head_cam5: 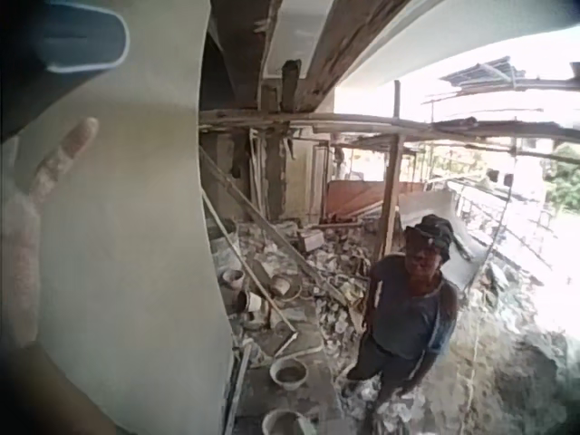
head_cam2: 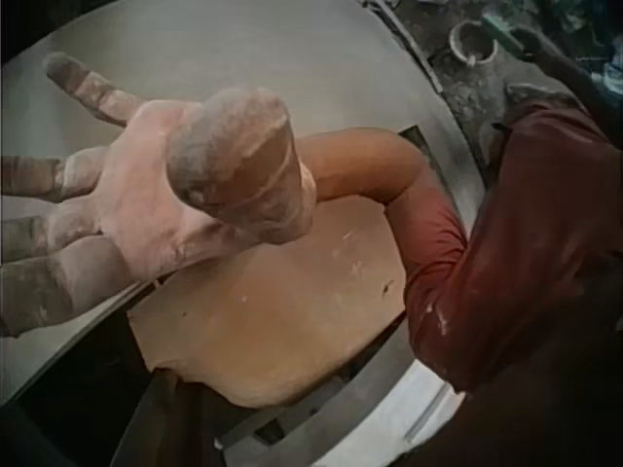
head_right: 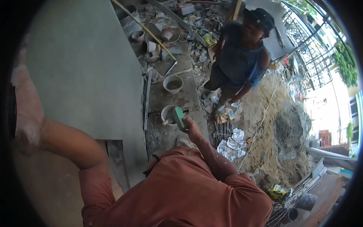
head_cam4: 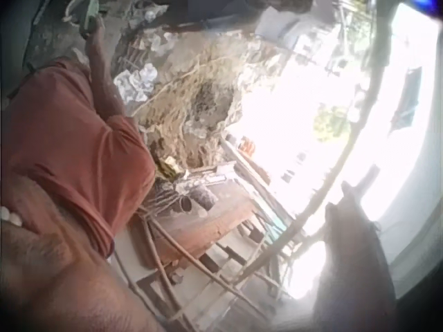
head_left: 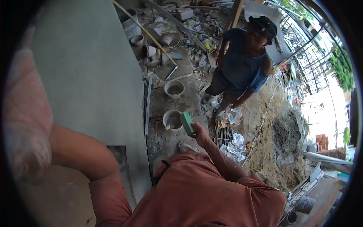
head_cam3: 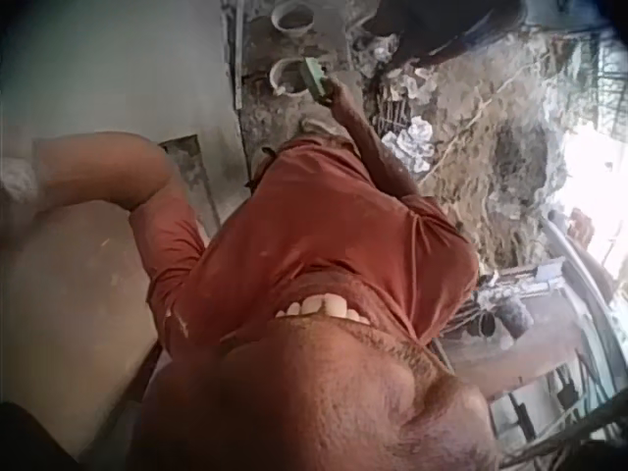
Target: The person smooths the plastered wall surfaces and edges by rubbing them with a foam sponge block while holding a trowel.
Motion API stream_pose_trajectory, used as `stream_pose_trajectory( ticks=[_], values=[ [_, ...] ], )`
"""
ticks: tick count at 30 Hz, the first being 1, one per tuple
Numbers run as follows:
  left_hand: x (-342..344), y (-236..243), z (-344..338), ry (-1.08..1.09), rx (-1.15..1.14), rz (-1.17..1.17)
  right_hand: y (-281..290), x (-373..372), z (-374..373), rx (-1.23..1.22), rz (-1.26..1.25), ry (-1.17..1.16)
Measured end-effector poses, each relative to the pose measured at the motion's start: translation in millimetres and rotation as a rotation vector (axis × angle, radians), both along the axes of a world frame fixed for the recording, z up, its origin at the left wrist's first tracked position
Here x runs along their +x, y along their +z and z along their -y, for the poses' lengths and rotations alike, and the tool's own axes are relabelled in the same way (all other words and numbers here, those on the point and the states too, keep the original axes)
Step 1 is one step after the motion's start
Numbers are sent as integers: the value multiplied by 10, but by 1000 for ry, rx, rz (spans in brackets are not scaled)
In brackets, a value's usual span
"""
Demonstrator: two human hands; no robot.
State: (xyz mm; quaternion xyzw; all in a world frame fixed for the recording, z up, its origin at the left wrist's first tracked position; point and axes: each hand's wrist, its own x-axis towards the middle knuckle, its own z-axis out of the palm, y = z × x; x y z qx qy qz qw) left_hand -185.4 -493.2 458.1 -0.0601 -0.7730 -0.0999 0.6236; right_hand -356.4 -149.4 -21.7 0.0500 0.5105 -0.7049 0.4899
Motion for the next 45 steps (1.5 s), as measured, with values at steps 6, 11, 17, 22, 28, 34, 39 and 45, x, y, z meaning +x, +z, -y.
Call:
stream_pose_trajectory(
  ticks=[6,11,17,22,28,34,39,45],
  values=[
    [167,-2783,-1027,-554,1165,566,-58,-270,-74,-6,23,18],
    [1680,-5114,-2067,585,1574,811,-325,-467,-257,62,-59,431],
    [2387,-5238,-2269,1256,1703,819,-234,-485,30,167,-659,849],
    [2551,-5314,-2061,1263,1828,845,-171,-472,570,184,-225,707],
    [2780,-5681,-2119,1240,2003,818,68,-134,972,122,-147,670],
    [3174,-5809,-2115,1318,1466,379,-67,12,902,150,-113,675],
    [3443,-5968,-2156,1488,1266,90,200,457,856,269,37,705],
    [3326,-5785,-2475,1132,1548,29,128,767,994,223,-225,1032]
  ],
)
